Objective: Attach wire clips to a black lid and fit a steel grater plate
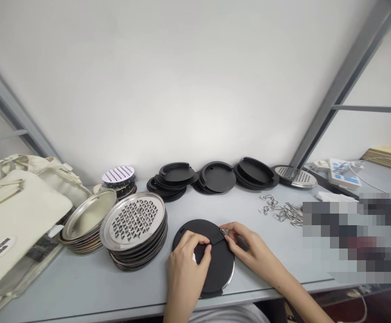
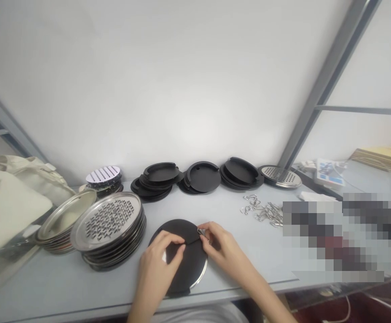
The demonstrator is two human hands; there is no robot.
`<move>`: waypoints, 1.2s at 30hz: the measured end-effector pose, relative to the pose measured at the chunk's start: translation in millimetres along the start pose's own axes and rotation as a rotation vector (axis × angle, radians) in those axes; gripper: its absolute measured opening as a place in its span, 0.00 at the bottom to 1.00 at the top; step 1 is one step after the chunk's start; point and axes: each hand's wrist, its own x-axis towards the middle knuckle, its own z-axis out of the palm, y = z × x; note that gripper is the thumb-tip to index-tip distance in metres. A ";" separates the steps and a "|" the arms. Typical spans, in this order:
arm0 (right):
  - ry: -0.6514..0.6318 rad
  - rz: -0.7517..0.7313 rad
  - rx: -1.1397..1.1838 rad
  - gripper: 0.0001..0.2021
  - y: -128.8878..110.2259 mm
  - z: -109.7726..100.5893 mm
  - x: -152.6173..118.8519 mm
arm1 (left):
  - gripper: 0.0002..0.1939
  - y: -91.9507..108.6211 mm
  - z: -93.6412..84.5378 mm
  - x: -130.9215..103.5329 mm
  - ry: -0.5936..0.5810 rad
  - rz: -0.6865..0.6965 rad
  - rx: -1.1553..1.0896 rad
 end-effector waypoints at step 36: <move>0.063 -0.084 0.040 0.09 0.8 -3.6 0.7 | 0.05 15.6 -15.8 19.4 -0.209 0.083 0.218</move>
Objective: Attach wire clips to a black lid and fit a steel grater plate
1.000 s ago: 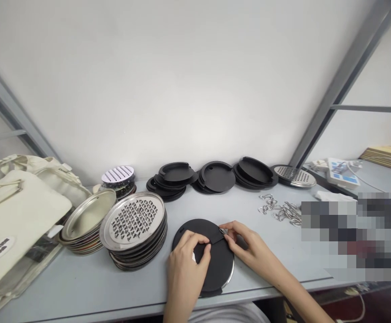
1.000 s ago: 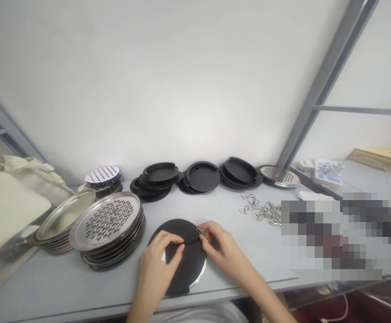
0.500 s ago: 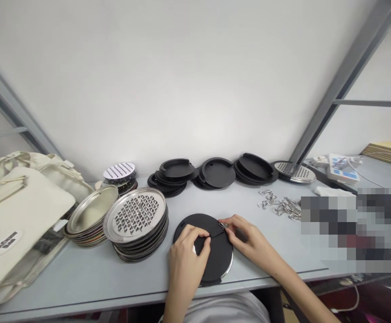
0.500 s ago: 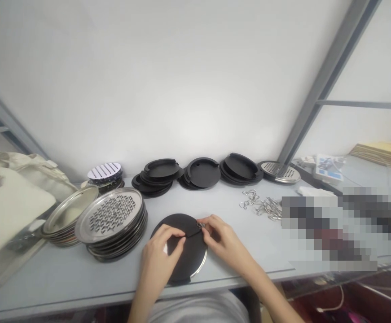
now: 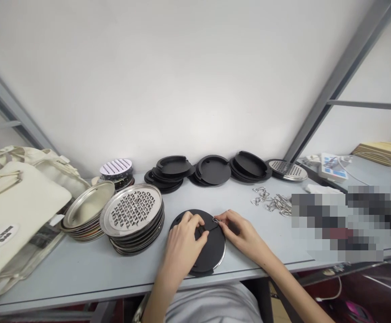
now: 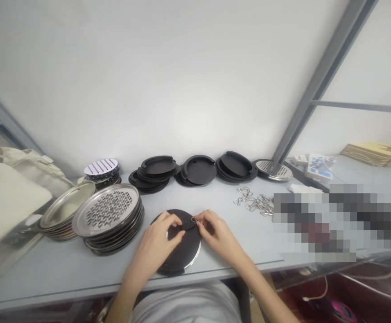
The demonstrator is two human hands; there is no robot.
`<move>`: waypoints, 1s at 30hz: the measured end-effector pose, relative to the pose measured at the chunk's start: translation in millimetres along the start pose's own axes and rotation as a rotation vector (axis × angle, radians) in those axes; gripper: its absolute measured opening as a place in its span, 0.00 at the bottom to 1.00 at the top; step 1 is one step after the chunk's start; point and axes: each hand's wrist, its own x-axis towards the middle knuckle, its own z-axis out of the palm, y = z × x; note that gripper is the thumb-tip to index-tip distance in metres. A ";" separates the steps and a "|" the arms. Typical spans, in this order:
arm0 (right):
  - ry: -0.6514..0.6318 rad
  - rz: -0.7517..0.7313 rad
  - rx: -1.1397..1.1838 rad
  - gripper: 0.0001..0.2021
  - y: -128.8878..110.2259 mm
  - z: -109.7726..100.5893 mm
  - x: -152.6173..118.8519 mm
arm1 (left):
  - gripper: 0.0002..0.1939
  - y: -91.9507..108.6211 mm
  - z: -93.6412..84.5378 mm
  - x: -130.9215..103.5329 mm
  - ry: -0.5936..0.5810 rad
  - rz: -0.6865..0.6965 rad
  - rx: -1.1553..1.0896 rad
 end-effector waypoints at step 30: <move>-0.037 0.183 0.037 0.11 -12.1 0.7 2.8 | 0.15 -1.5 18.9 20.3 -0.152 0.251 0.404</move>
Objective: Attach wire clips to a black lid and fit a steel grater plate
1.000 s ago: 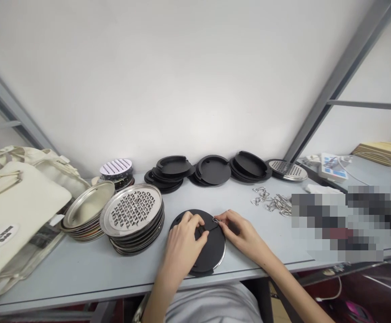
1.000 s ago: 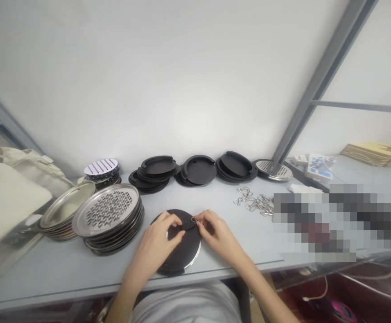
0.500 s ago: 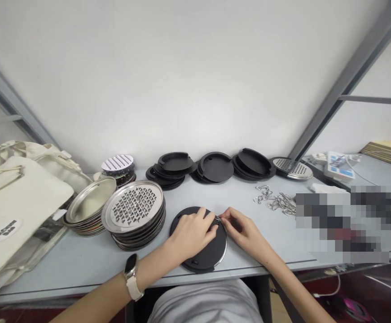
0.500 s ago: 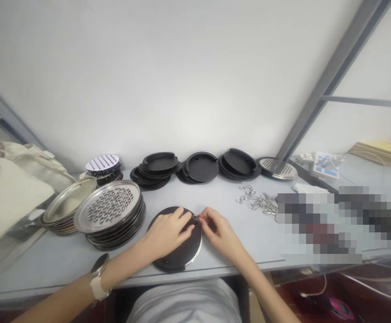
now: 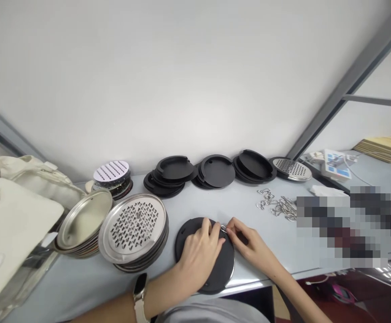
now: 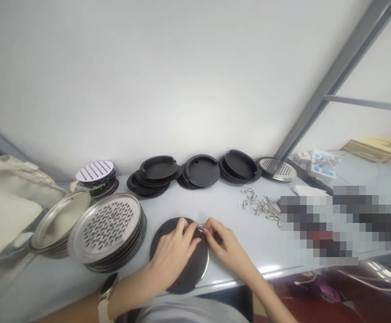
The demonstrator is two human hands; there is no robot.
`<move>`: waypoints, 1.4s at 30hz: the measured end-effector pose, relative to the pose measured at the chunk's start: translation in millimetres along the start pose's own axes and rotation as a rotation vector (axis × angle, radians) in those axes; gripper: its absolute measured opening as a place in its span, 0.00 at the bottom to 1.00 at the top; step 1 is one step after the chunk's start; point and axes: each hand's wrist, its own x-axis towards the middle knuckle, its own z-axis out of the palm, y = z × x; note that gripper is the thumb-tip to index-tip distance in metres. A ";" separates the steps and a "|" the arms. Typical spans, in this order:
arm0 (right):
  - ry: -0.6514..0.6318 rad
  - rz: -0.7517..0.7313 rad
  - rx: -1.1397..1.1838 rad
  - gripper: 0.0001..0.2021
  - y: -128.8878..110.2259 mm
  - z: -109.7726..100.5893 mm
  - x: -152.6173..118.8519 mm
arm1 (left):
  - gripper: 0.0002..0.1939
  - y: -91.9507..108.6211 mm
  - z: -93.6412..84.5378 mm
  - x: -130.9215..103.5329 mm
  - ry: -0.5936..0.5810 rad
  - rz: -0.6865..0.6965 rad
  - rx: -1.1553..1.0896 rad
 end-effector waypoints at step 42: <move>-0.129 -0.067 -0.061 0.13 14.8 -7.3 -0.5 | 0.16 -14.0 -5.2 3.0 0.047 0.105 -0.141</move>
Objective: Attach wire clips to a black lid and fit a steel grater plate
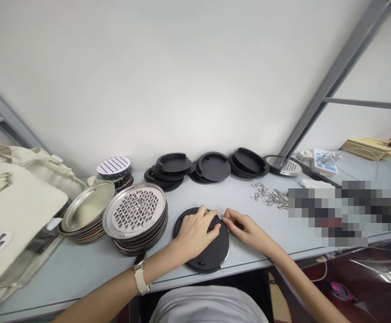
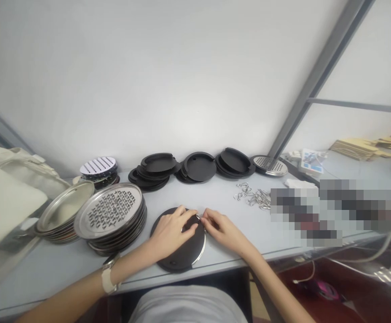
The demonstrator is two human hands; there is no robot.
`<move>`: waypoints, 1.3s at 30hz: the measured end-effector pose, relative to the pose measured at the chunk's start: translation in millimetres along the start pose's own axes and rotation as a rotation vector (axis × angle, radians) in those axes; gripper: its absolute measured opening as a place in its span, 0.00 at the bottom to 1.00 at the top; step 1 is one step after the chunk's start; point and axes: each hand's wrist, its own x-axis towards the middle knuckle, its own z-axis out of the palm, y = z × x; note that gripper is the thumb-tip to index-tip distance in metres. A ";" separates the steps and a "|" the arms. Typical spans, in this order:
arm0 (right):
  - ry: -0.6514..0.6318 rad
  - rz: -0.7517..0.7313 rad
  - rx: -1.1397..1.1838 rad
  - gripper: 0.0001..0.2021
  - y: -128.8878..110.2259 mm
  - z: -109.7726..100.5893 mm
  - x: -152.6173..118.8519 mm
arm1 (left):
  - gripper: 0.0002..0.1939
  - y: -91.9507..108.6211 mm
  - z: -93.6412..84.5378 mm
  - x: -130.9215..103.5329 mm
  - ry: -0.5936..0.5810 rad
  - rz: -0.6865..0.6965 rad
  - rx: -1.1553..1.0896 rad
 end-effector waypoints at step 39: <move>0.074 -0.028 -0.071 0.12 -7.2 0.9 -3.5 | 0.16 -2.6 1.9 -2.2 0.014 0.055 -0.062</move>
